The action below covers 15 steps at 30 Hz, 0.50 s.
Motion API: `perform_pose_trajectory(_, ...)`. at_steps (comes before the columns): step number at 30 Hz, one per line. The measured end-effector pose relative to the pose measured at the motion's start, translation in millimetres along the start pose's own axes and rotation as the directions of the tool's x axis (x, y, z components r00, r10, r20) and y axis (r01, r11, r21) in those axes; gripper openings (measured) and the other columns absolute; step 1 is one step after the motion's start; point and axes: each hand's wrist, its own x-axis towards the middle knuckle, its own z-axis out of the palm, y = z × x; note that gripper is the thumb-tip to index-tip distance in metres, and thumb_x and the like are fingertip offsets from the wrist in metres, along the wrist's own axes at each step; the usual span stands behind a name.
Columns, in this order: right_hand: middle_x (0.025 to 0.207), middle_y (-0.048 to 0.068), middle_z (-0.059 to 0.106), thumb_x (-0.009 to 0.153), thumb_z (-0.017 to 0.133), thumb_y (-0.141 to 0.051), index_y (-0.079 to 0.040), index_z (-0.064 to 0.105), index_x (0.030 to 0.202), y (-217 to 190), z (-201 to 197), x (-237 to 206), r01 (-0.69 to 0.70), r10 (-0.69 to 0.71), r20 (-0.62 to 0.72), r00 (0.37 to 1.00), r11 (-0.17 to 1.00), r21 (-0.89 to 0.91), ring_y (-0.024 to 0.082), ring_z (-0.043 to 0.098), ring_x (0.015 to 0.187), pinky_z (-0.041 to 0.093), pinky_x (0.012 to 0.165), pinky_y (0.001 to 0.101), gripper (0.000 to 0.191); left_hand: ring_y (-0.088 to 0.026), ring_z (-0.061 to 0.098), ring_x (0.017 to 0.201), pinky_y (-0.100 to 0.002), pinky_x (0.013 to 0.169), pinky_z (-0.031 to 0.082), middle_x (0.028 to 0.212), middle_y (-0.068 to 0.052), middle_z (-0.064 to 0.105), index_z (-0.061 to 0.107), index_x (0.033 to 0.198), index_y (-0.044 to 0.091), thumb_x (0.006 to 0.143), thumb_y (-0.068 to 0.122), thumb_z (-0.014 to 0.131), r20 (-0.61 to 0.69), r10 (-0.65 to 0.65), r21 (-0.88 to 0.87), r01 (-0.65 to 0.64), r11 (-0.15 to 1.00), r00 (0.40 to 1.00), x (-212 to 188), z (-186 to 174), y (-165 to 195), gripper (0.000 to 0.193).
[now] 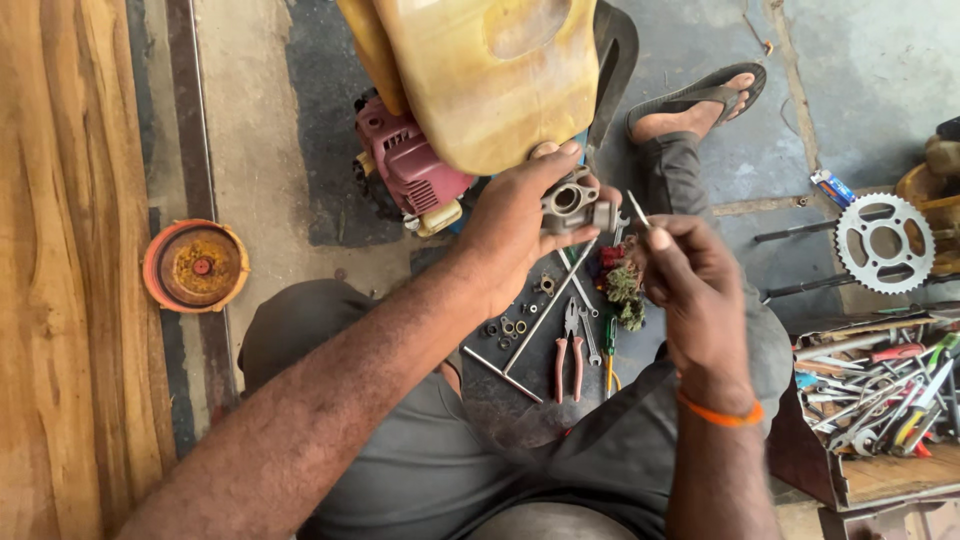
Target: The person sits on the floor of a repair shop and cleans a metal engine component, scrubbing and wiping it with a cloth and scrub pad. They then hold the part and use pliers to work on it, with small engine parts and hand tools scattered around.
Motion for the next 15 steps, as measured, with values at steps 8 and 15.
perform_pose_trajectory(8, 0.089, -0.001, 0.062, 0.102, 0.068, -0.003, -0.002, 0.054, 0.119, -43.9, 35.2, -28.7, 0.199, -0.186, 0.072, 0.980, 0.898, -0.391, 0.004, 0.054, 0.076, 0.044, 0.066, 0.0195, 0.022, -0.012, 0.070, 0.082, -0.032, 0.070, 0.058, 0.094, 0.001, 0.071, 0.067, 0.114, 0.007, 0.105, 0.035, 0.051, 0.044, 0.235, 0.166, -0.239, 0.957, 0.971, 8.5, 3.9, -22.4, 0.033)
perform_pose_trajectory(15, 0.090, 0.005, 0.070, 0.101, 0.070, -0.005, -0.001, 0.048, 0.119, -40.4, 57.5, -27.4, 0.251, -0.247, 0.088, 0.965, 0.775, -0.580, 0.006, 0.061, 0.080, 0.050, 0.069, 0.0232, 0.029, -0.008, 0.066, 0.078, -0.025, 0.070, 0.054, 0.084, 0.000, 0.069, 0.073, 0.095, 0.004, 0.106, 0.040, 0.054, 0.039, 0.292, 0.305, -0.290, 0.907, 0.956, 7.6, 1.2, -35.5, 0.042)
